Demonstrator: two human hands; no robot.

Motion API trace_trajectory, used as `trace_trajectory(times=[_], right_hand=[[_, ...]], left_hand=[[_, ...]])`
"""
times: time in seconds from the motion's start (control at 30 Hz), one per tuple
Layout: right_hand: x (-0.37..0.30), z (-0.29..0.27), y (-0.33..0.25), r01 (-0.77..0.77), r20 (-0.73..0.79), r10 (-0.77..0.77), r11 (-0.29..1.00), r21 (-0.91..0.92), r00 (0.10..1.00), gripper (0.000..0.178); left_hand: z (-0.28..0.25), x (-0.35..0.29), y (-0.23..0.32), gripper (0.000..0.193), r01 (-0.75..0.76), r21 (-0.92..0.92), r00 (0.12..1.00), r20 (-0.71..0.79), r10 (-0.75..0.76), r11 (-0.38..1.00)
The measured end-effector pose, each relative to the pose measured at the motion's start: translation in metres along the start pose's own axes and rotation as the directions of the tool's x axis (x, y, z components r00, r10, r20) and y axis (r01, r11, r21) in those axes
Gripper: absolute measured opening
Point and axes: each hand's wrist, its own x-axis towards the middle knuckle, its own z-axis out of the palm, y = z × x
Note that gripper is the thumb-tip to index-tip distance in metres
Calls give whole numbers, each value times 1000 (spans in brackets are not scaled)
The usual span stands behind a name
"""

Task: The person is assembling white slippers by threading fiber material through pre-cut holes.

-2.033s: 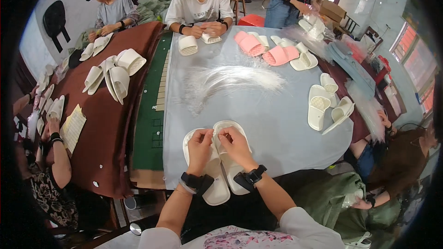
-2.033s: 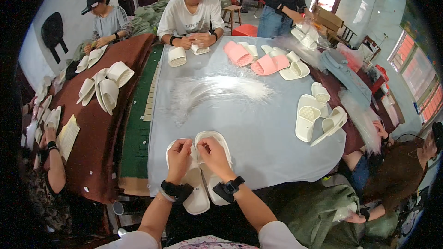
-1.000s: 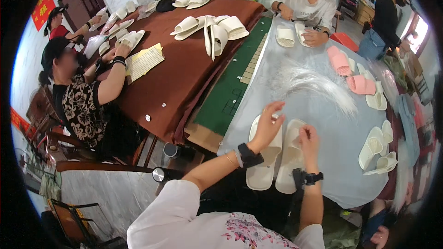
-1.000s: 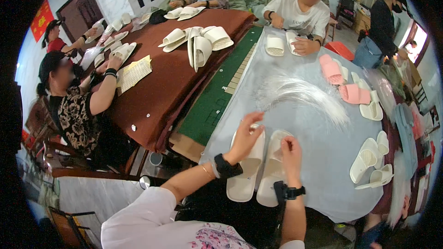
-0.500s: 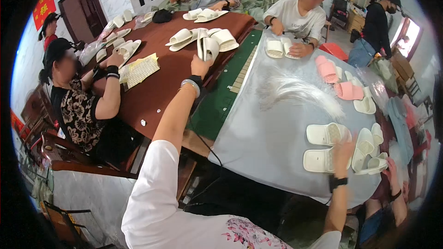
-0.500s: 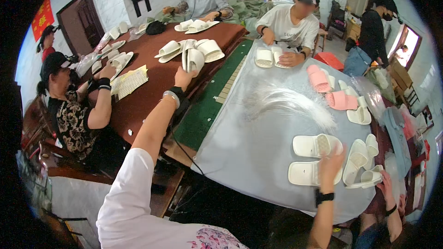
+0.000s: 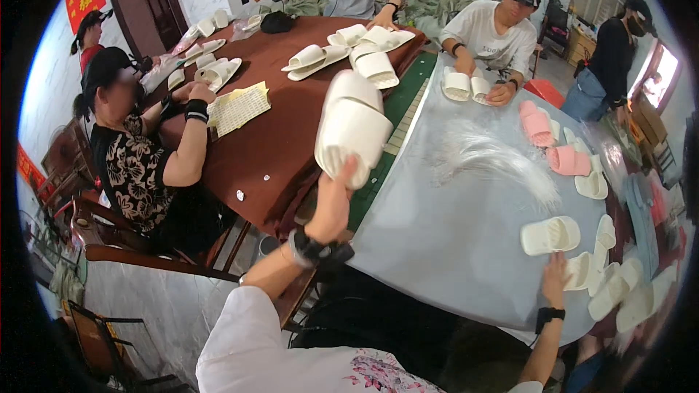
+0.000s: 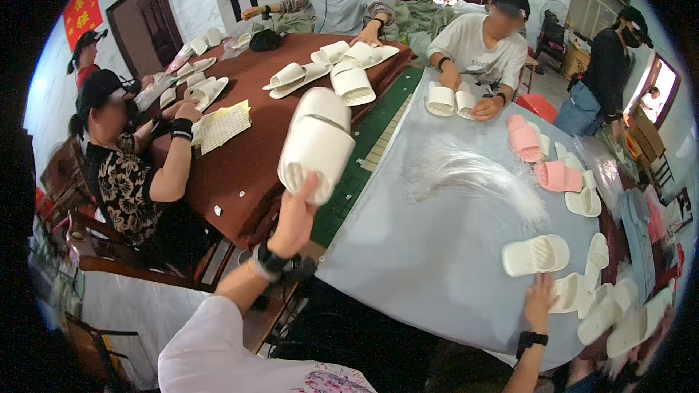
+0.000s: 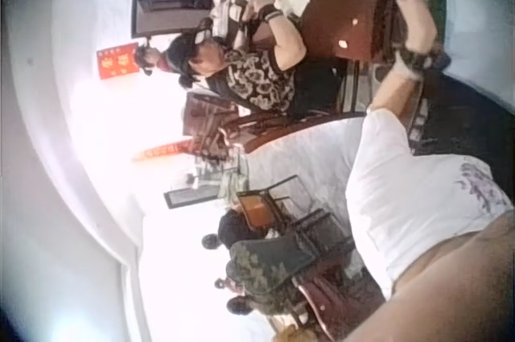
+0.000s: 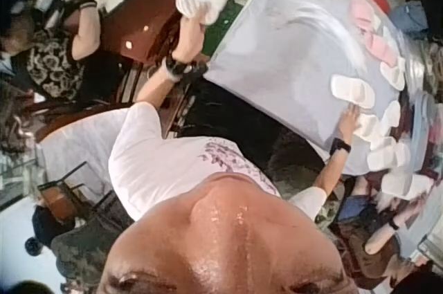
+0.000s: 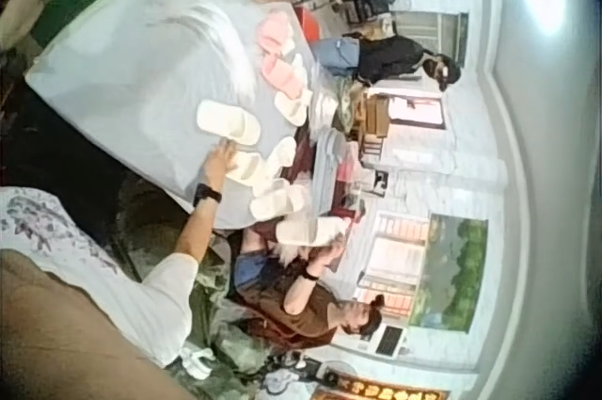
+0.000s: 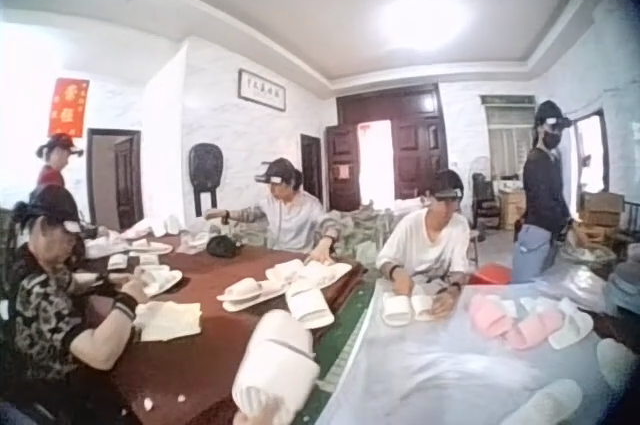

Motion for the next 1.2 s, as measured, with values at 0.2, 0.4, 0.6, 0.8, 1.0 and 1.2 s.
trace_trajectory(times=[0.2, 0.4, 0.6, 0.8, 1.0, 1.2], right_hand=[[-23, 20, 66, -147, -270, 185, 977, 153, 945, 38], [-81, -42, -113, 63, -5, -334, 161, 985, 942, 60], [-136, -56, -157, -307, 163, -425, -297, 904, 891, 60], [-158, -50, -143, -324, 203, -308, -419, 848, 930, 48], [-165, -34, -121, -268, 316, -45, -652, 709, 948, 38], [-182, -45, -46, 243, 140, 553, -561, 792, 821, 37]], left_hand=[[-6, -62, -27, 44, 404, 93, 891, 184, -415, 910], [-31, -76, -29, 47, 564, 412, 551, 458, -697, 716], [-41, -83, -40, 45, 573, 503, 543, 360, -759, 647], [-21, -84, -69, 40, 419, 542, 633, 402, -662, 729], [9, -70, -79, 40, 212, 594, 695, 467, -548, 776], [-1, -14, -58, 43, 192, 496, 859, 332, -390, 847]])
